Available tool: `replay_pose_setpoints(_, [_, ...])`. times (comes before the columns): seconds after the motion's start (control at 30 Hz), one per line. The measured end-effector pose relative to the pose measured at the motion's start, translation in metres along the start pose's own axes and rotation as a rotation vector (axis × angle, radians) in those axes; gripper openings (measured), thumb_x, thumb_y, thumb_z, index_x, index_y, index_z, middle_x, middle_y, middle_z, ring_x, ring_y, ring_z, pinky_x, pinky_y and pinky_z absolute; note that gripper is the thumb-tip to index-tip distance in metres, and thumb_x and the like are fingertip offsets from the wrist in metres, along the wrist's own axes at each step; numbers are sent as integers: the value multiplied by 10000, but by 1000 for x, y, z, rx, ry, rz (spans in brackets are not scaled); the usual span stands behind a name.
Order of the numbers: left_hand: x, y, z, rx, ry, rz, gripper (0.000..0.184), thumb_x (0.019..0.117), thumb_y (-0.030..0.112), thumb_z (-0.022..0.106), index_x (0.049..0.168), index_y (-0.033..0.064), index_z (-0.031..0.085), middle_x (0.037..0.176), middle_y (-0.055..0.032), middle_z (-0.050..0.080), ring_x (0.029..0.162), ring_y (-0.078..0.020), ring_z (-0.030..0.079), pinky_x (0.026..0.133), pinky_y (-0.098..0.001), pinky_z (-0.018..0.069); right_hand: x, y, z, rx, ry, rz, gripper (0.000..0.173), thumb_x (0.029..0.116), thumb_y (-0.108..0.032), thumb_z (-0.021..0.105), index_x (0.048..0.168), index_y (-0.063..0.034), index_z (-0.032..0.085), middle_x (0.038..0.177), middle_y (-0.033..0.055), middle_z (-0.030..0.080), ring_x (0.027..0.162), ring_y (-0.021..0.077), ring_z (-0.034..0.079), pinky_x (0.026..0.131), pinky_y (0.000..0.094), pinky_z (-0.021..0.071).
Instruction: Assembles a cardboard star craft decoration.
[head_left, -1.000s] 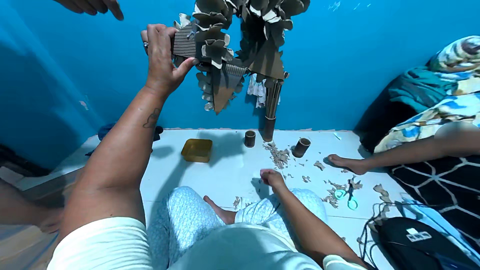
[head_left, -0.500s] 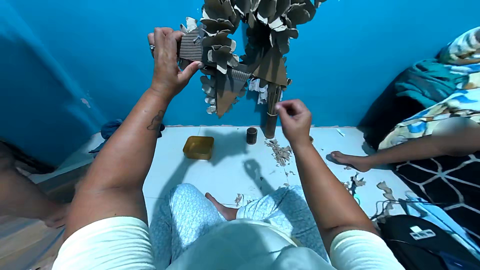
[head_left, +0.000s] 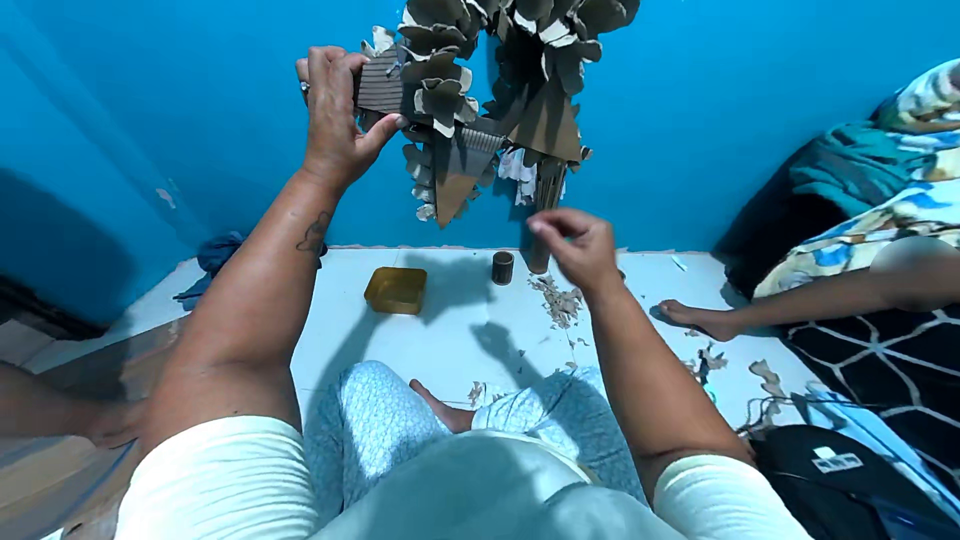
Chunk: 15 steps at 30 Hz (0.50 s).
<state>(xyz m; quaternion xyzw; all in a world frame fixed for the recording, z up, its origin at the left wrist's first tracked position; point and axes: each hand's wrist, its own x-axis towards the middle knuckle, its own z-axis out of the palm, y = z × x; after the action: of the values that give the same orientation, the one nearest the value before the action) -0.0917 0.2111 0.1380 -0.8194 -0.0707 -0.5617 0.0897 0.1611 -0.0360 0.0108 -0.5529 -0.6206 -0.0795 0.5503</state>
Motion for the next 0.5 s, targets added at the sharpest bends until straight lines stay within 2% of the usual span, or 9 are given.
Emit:
replay_pose_setpoints(0.03, [0, 1, 1, 0, -9, -11, 617, 917, 454, 664, 1259, -53, 582, 1241, -288, 538, 1187, -437, 470, 1051, -525, 321, 4, -4, -6, 70, 83, -9, 236, 1014, -164, 603, 1110, 22, 711, 981, 72, 719, 782, 60, 648, 734, 266, 567])
replay_pose_setpoints(0.1, [0, 4, 3, -3, -18, -24, 614, 924, 457, 660, 1265, -48, 588, 1241, -285, 541, 1183, -433, 475, 1049, -523, 324, 10, -5, -14, 172, 302, 43, 212, 1049, -175, 554, 1128, -13, 665, 912, -27, 660, 706, -10, 600, 660, 194, 545])
replay_pose_setpoints(0.13, [-1, 5, 5, -5, -18, -27, 622, 925, 468, 657, 1264, -49, 589, 1239, -282, 545, 1179, -432, 479, 1044, -525, 328, 9, -6, -13, 180, 368, 100, 203, 1061, -184, 532, 1129, -27, 642, 891, -49, 628, 685, -22, 579, 645, 179, 532])
replay_pose_setpoints(0.17, [-1, 5, 7, -8, -18, -32, 629, 927, 478, 653, 1266, -49, 586, 1240, -279, 546, 1184, -429, 477, 1048, -524, 326, 4, -7, -7, 171, 362, 148, 220, 1066, -189, 520, 1140, -9, 623, 905, -26, 614, 694, -6, 571, 656, 196, 528])
replay_pose_setpoints(0.23, [-3, 5, 13, -19, -9, -37, 628, 921, 469, 662, 1271, -48, 586, 1241, -270, 547, 1189, -419, 474, 1057, -518, 322, -12, -11, 16, 161, 198, 173, 249, 1063, -188, 524, 1159, 21, 620, 924, 46, 628, 711, 51, 569, 659, 252, 521])
replay_pose_setpoints(0.33, [-2, 4, 21, -50, 8, -46, 603, 909, 428, 696, 1262, -49, 591, 1242, -270, 549, 1183, -419, 476, 1052, -515, 331, -23, -20, 54, 220, 150, 28, 259, 988, -95, 602, 1218, 15, 650, 829, 30, 652, 639, 26, 569, 602, 210, 520])
replay_pose_setpoints(0.4, [0, 4, 26, -65, -8, -60, 613, 904, 433, 702, 1272, -44, 591, 1257, -266, 547, 1197, -417, 472, 1062, -512, 327, -20, -28, 59, 235, 180, -37, 318, 999, -98, 603, 1299, 7, 611, 826, 21, 632, 639, 20, 562, 613, 198, 524])
replay_pose_setpoints(0.43, [0, 5, 27, -73, -18, -65, 627, 902, 448, 698, 1277, -44, 592, 1265, -267, 550, 1207, -417, 473, 1068, -517, 323, -19, -31, 62, 217, 188, -45, 288, 1009, -107, 596, 1271, 11, 617, 831, 34, 633, 642, 35, 572, 610, 208, 531])
replay_pose_setpoints(0.5, [0, 5, 29, -87, -21, -55, 635, 905, 467, 687, 1273, -42, 592, 1257, -260, 549, 1203, -406, 473, 1063, -513, 316, -23, -38, 73, 148, 93, -51, 199, 994, -86, 592, 1110, 49, 682, 915, 119, 693, 735, 127, 649, 678, 300, 577])
